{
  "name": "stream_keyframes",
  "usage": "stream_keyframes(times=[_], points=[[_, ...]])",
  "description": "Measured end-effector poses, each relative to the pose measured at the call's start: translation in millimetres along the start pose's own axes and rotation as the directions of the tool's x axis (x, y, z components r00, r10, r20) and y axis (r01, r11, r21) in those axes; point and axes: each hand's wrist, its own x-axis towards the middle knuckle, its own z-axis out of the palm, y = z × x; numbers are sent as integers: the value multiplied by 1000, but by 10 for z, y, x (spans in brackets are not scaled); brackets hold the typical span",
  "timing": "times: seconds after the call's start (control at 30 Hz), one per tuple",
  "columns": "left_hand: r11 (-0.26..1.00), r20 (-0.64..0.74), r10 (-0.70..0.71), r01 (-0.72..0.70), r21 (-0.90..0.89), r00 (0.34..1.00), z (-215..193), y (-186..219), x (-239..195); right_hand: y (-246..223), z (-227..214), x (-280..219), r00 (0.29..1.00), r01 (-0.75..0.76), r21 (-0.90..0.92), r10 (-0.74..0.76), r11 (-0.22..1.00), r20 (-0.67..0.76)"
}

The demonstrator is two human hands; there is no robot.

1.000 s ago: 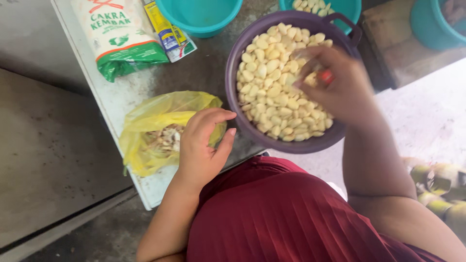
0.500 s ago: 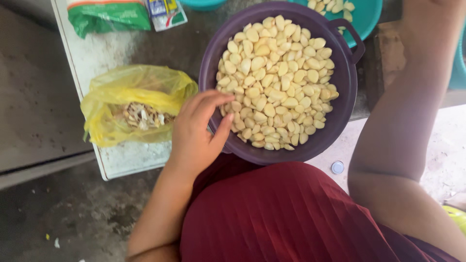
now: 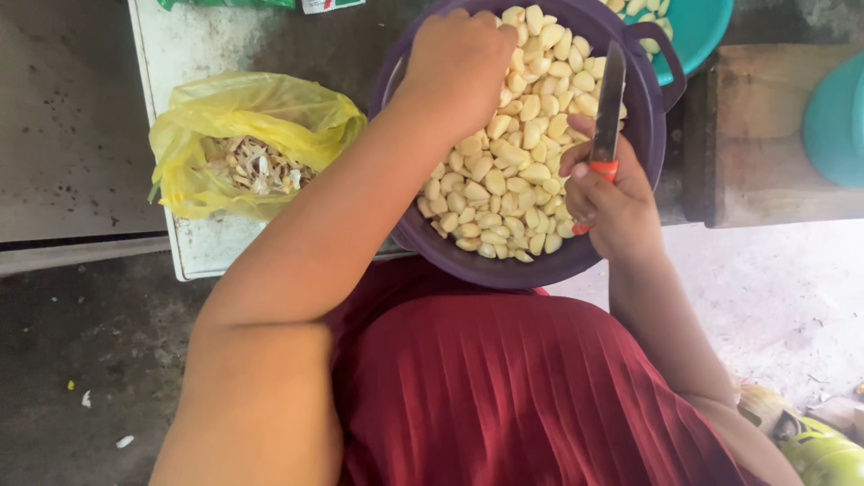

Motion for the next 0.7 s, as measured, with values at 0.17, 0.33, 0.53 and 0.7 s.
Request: stream_keyframes(times=[0.17,0.33,0.53,0.7], points=[[998,73,-52,55,-40,996,131,43,20,-9,-67,-40,1000,6,-49,-6,999,13],[942,-10,-77,70,-327,997,-39,-47,-129,-73,-23,-12,1000,12,-91,-10,996,24],[352,130,-91,154,-923,987,-321,-46,-643,-225,298,-23,985,133,-177,-110,975,135],[-140,176,-172,153,-978,969,-422,-94,-1274,-249,818,-94,966,203,-459,-99,865,240]])
